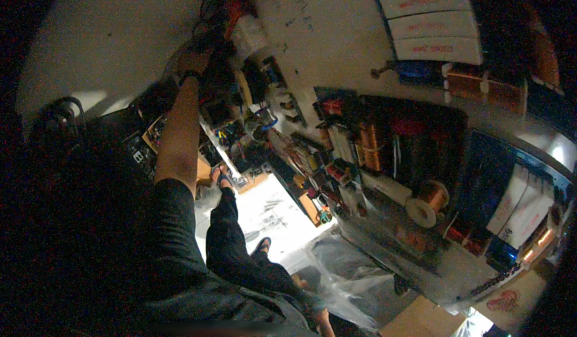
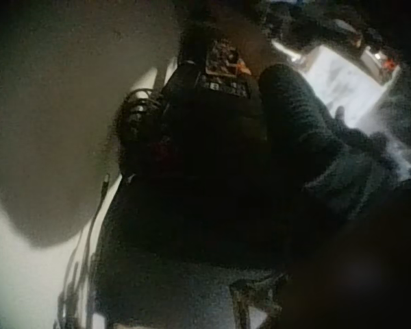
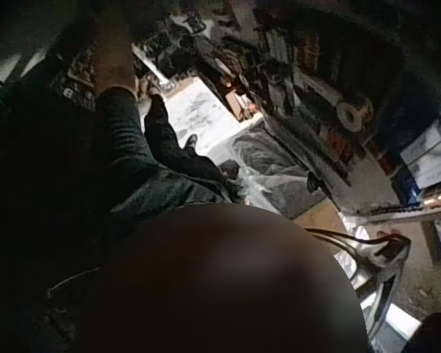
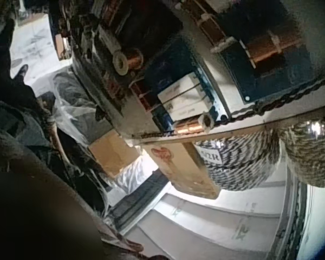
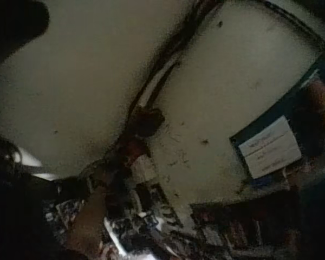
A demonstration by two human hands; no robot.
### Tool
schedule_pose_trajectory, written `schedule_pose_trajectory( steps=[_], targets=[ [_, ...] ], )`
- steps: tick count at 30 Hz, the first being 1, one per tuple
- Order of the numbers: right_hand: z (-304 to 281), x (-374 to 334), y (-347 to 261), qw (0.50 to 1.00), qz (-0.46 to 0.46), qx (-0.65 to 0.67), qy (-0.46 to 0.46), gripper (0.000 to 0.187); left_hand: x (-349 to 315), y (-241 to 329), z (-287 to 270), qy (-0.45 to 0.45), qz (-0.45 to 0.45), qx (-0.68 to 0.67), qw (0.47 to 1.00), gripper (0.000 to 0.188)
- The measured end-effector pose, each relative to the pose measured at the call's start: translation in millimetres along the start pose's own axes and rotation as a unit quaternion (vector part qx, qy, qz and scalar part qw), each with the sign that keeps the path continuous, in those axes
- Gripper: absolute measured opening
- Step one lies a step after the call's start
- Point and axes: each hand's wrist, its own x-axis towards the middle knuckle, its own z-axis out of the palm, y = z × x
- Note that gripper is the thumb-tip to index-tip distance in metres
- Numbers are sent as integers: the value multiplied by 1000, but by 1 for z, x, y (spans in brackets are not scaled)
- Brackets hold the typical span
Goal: The person moves through a cluttered workshop, picks up a white box, and retrieves a cordless drill from a shelf. They attach a battery to the drill and walk toward a stack of black speaker cabinets, preparing to assemble them.
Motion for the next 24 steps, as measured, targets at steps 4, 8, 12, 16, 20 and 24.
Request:
schedule_pose_trajectory(
  steps=[4,8,12,16,20,24],
  targets=[
    [-9,1,-6,1000,2,-2,-4,58,5,-8,-15,-20,-16,-71,997,90],
    [-12,2,-14,1000,-3,2,-1,58,-2,-22,-35,-16,-21,-50,998,82],
    [-14,2,-16,1000,-25,3,12,58,-16,-47,-53,-49,93,7,994,77],
    [-12,-2,-15,998,-52,5,29,58,-47,-76,-74,-162,85,-192,964,51],
    [-5,4,-20,995,-81,12,56,53,-110,-93,-97,-262,-69,-550,790,33],
    [-8,22,-40,990,-107,28,90,47,-164,-92,-118,-322,-126,-631,695,34]
  ],
)
